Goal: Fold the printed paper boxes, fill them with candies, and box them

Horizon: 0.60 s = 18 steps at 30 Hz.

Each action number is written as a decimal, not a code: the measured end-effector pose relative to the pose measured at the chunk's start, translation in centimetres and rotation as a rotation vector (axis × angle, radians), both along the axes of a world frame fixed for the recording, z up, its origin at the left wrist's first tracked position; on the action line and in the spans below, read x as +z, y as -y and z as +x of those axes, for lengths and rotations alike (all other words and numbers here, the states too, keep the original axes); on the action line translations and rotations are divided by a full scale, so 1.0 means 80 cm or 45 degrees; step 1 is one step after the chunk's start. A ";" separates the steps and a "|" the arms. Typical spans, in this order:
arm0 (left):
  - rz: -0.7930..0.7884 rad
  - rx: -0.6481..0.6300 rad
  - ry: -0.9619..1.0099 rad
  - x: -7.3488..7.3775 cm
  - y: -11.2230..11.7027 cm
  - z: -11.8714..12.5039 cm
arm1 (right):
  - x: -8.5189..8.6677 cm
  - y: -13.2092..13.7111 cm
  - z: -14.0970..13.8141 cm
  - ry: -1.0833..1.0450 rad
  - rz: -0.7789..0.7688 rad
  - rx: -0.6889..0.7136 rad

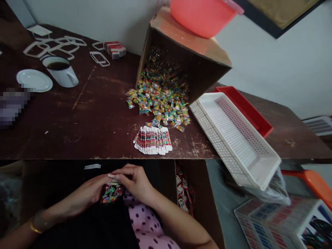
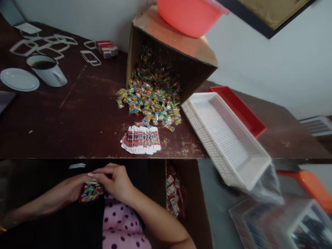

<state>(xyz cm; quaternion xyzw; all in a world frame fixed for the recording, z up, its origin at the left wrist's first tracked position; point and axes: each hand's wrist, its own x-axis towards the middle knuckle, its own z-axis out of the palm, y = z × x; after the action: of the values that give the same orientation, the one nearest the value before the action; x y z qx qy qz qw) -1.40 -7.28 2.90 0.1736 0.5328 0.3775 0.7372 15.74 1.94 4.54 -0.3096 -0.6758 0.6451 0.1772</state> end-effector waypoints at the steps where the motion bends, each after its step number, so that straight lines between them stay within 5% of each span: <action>1: -0.043 0.021 0.079 0.003 0.000 0.001 | -0.001 0.000 -0.002 0.023 -0.019 -0.019; 7: -0.042 0.062 0.457 0.014 0.000 -0.004 | 0.001 -0.007 -0.001 -0.010 0.017 0.116; 12: -0.102 0.067 0.240 0.006 0.011 -0.009 | 0.003 -0.001 0.006 -0.053 0.367 0.301; 18: -0.038 0.019 0.031 -0.006 0.015 -0.012 | 0.005 0.003 0.007 -0.098 0.538 0.442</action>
<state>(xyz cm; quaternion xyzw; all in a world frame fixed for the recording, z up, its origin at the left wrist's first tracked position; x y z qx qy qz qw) -2.36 -8.52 2.44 0.1540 0.5305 0.3772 0.7433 16.29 1.71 4.92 -0.1207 -0.8310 0.5218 0.1501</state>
